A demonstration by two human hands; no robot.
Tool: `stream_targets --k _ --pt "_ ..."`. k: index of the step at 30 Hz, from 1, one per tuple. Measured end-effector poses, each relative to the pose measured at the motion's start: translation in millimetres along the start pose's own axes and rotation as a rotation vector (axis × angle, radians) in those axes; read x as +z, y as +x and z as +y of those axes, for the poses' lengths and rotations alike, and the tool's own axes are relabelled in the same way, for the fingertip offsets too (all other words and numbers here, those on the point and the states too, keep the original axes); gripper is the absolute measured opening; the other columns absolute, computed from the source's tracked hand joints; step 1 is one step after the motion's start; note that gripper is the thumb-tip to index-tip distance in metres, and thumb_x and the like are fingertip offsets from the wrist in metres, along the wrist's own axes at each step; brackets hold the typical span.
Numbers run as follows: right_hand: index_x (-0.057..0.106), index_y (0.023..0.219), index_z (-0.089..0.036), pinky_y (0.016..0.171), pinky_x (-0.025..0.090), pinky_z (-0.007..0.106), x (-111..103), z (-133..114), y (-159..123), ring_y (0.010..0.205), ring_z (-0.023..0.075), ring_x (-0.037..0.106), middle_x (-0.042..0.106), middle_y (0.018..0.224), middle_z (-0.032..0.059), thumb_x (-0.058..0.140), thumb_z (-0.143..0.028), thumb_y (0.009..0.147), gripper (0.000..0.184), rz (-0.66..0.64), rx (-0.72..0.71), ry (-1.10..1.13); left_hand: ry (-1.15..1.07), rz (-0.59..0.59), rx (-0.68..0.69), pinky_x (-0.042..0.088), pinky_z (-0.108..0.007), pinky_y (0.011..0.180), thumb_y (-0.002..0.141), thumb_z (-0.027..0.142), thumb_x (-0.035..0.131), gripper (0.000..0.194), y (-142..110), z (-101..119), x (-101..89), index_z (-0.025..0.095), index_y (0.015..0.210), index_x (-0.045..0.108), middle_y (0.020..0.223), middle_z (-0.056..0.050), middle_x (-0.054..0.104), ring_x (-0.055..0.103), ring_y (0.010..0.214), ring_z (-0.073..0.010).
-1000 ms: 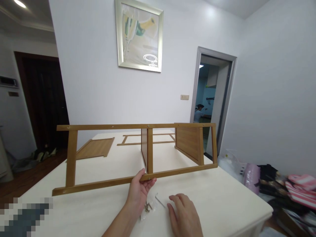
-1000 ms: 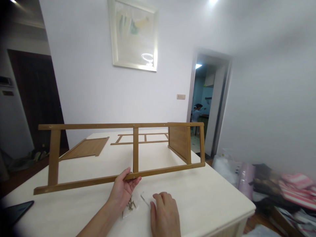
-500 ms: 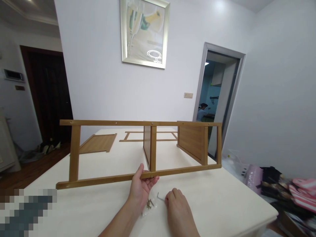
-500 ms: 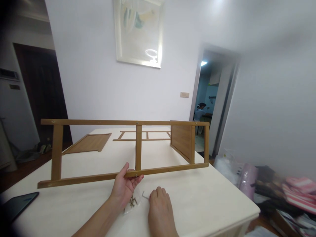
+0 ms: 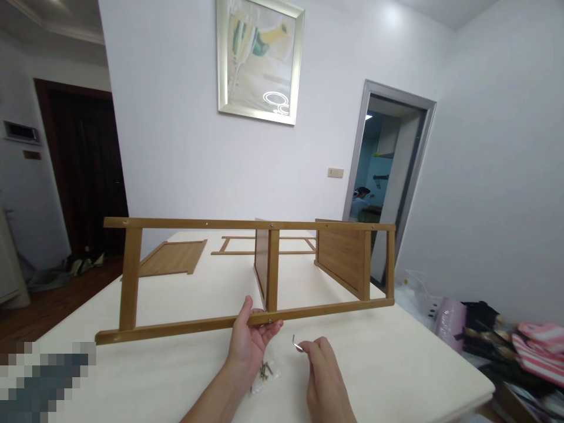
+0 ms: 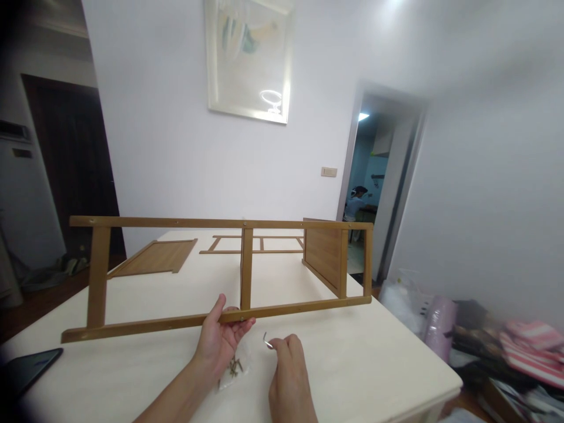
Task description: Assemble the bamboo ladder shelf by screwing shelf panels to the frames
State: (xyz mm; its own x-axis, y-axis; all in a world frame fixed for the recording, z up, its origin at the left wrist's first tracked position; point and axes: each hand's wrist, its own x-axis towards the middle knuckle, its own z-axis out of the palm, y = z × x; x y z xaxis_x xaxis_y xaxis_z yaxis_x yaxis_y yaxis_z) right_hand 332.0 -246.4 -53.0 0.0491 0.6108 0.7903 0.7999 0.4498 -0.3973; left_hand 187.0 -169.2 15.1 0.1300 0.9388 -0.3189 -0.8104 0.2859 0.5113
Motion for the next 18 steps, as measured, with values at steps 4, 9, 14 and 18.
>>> stream_targets --k 4,9,14,18 --pt "0.052 0.096 -0.024 0.07 0.051 0.026 -10.3 -8.8 6.3 0.078 0.0161 0.059 0.056 0.084 0.0017 0.037 -0.01 0.096 0.02 -0.006 0.117 0.126 0.053 -0.052 -0.005 0.061 -0.031 0.056 0.086 0.037 0.065 0.029 6.3 -3.0 -4.7 0.016 0.07 0.052 0.06 -0.007 0.067 0.07 0.055 -0.0213" --pt "0.052 0.097 -0.023 0.07 0.049 0.024 -14.5 -18.5 9.2 0.078 0.0146 0.059 0.058 0.084 0.0013 0.04 -0.018 0.098 0.013 -0.029 0.156 0.185 0.068 -0.06 -0.025 0.06 -0.03 0.054 0.085 0.037 0.066 0.029 6.4 -3.2 -7.8 0.017 0.069 0.051 0.058 -0.005 0.065 0.071 0.056 -0.0225" --pt "0.055 0.09 -0.022 0.063 0.048 0.023 -17.0 -23.9 11.9 0.07 0.0137 0.057 0.057 0.079 0.0007 0.046 -0.019 0.096 0.011 -0.04 0.113 0.182 0.083 -0.049 0.011 0.06 -0.03 0.054 0.085 0.037 0.064 0.029 7.9 -0.6 -13.3 0.016 0.069 0.052 0.058 -0.004 0.064 0.068 0.052 -0.0198" --pt "0.055 0.088 -0.022 0.064 0.048 0.023 -16.3 -26.9 12.6 0.07 0.0133 0.057 0.057 0.078 0.0003 0.049 -0.018 0.095 0.01 -0.02 0.124 0.183 0.061 -0.044 0.019 0.061 -0.03 0.054 0.086 0.034 0.063 0.027 8.1 0.8 -15.7 0.015 0.069 0.054 0.058 -0.005 0.064 0.068 0.053 -0.0194"
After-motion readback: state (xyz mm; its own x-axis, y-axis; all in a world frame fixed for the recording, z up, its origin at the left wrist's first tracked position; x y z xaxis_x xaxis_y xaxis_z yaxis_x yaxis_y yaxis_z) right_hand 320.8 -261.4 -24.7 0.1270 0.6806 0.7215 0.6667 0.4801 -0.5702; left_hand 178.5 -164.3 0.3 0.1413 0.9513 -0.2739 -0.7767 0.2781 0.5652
